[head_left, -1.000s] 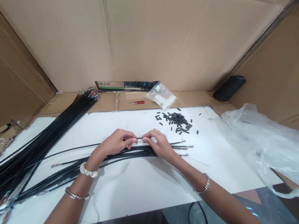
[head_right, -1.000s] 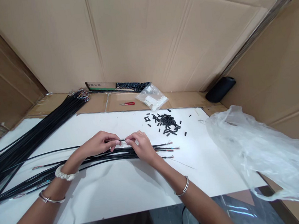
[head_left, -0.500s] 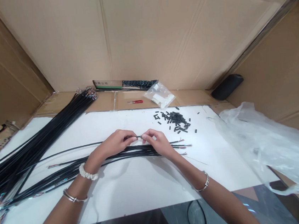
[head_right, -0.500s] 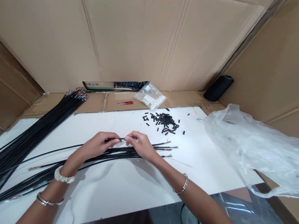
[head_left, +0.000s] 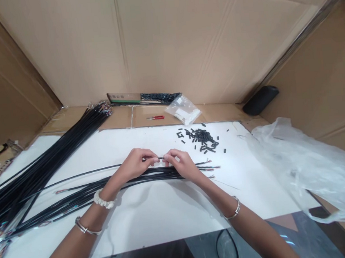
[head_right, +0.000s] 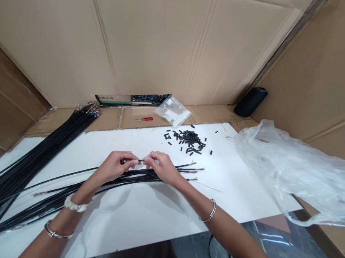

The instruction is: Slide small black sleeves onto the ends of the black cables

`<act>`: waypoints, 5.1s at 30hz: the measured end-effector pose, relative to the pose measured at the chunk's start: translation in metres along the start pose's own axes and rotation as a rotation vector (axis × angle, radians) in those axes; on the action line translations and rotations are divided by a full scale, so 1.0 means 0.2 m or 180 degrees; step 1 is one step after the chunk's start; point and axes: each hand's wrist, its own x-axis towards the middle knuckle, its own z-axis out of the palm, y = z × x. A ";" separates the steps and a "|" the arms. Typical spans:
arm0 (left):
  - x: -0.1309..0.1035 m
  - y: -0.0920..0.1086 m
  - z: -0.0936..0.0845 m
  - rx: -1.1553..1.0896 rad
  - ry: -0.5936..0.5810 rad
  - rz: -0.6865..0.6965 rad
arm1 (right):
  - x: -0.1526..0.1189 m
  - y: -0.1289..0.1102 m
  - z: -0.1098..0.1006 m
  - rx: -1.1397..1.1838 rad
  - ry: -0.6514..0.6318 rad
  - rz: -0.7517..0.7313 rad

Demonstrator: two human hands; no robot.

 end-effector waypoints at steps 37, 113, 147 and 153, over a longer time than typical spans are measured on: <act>-0.04 0.05 0.09 0.1094 0.0680 0.0591 | 0.01 0.03 -0.04 0.0512 -0.0307 0.0073; -0.06 0.03 0.17 0.2665 0.1336 0.1981 | 0.01 -0.06 -0.18 0.1435 -0.1311 0.1061; -0.04 0.13 0.07 0.0612 0.0223 0.0333 | 0.01 -0.02 -0.15 0.0357 -0.0669 0.0228; -0.04 0.14 0.05 0.0437 0.0083 0.0233 | 0.01 -0.02 -0.15 0.0431 -0.0683 0.0257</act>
